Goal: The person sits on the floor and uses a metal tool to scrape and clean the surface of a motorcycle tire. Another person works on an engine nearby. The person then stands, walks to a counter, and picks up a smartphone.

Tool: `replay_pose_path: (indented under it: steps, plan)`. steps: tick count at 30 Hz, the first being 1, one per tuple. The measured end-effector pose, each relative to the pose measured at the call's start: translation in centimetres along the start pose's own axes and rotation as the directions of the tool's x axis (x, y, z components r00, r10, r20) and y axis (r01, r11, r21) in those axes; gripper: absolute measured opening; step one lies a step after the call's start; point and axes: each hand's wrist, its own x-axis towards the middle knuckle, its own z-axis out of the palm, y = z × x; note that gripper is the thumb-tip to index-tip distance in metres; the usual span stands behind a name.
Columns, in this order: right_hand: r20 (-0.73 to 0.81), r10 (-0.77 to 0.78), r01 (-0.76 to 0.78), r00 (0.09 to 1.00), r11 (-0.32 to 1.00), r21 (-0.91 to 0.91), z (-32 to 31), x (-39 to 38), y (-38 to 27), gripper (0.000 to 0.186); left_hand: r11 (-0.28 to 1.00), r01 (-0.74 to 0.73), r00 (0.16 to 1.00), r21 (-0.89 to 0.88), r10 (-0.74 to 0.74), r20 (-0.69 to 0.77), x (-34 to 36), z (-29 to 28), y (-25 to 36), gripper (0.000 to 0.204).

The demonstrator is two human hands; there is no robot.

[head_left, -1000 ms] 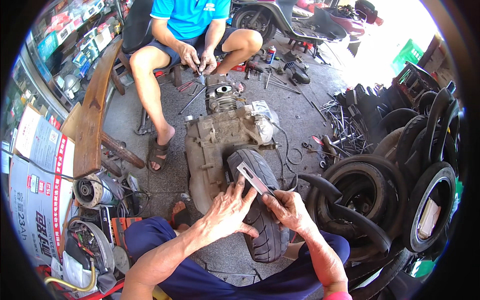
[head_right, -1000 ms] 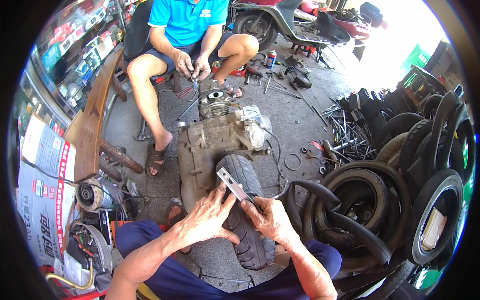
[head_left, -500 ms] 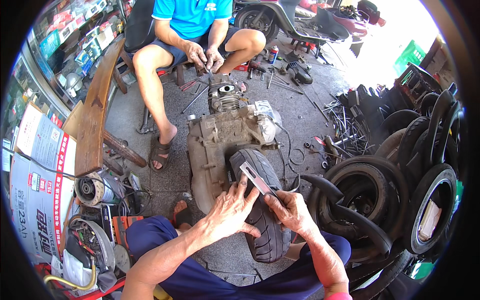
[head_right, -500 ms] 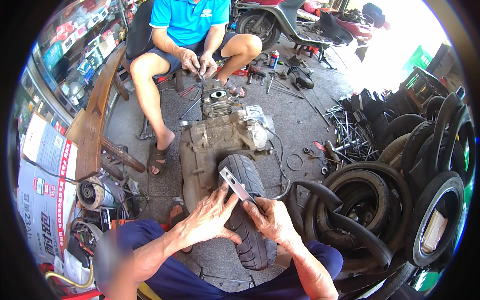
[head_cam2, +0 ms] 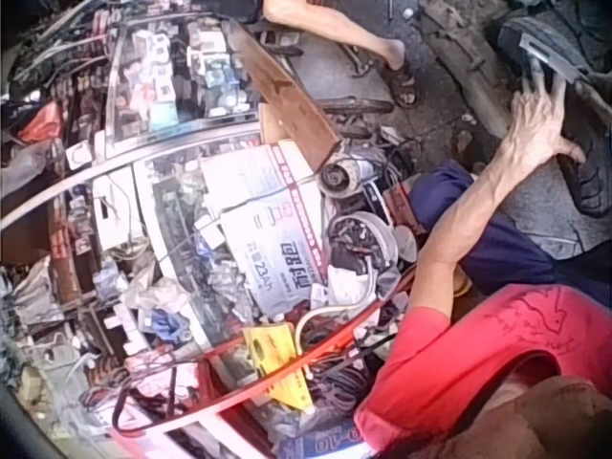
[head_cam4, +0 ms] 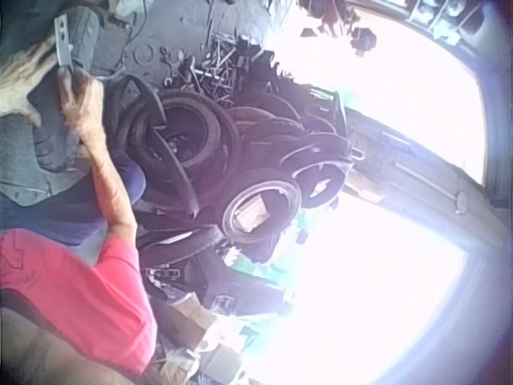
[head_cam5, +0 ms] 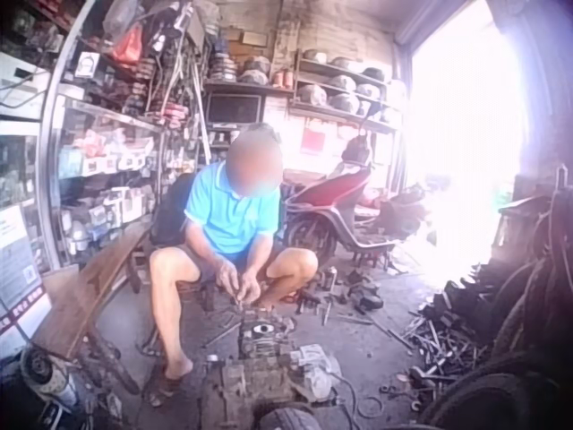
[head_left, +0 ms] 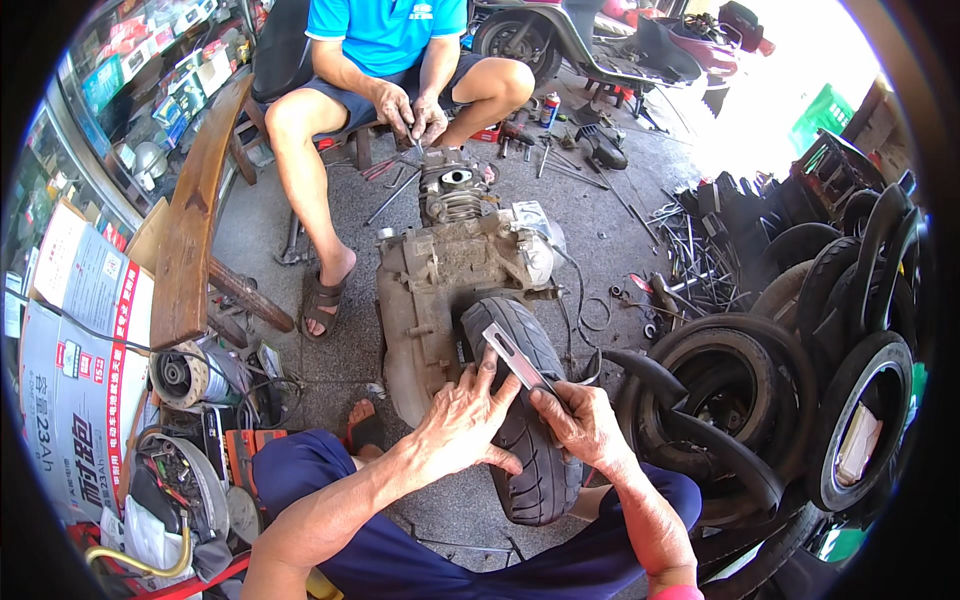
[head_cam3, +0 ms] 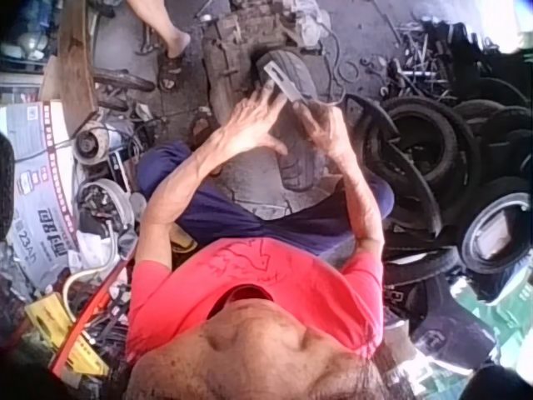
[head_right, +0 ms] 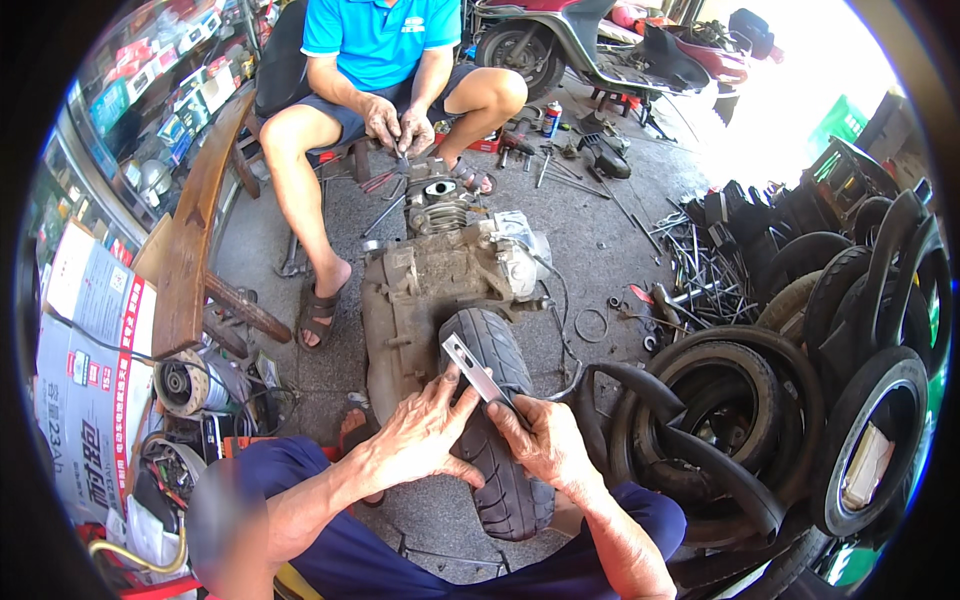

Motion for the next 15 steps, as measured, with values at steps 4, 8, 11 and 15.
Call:
replay_pose_path:
  steps: [4,8,11,15]
  plan:
    - [0.022,0.003,-0.004,1.0,0.999,0.039,0.0,0.2,0.3,0.043,1.0,0.009,1.0,-0.004,-0.009,0.012,-0.1,-0.1,0.0,0.134]
    - [-0.095,0.088,-0.046,0.992,0.925,0.376,-0.1,0.1,-1.6,0.04,0.999,0.022,0.999,-0.033,-0.02,0.05,0.0,-0.4,0.0,0.137]
    - [-0.191,0.029,0.048,0.981,0.92,0.39,-0.8,0.2,-2.5,0.036,0.999,0.034,0.996,-0.019,-0.032,0.085,0.0,-1.0,0.4,0.137]
    - [-0.218,-0.029,0.082,0.975,0.968,0.238,-0.3,0.9,-1.2,0.03,0.999,0.038,0.995,-0.032,-0.034,0.094,0.1,-1.3,0.5,0.137]
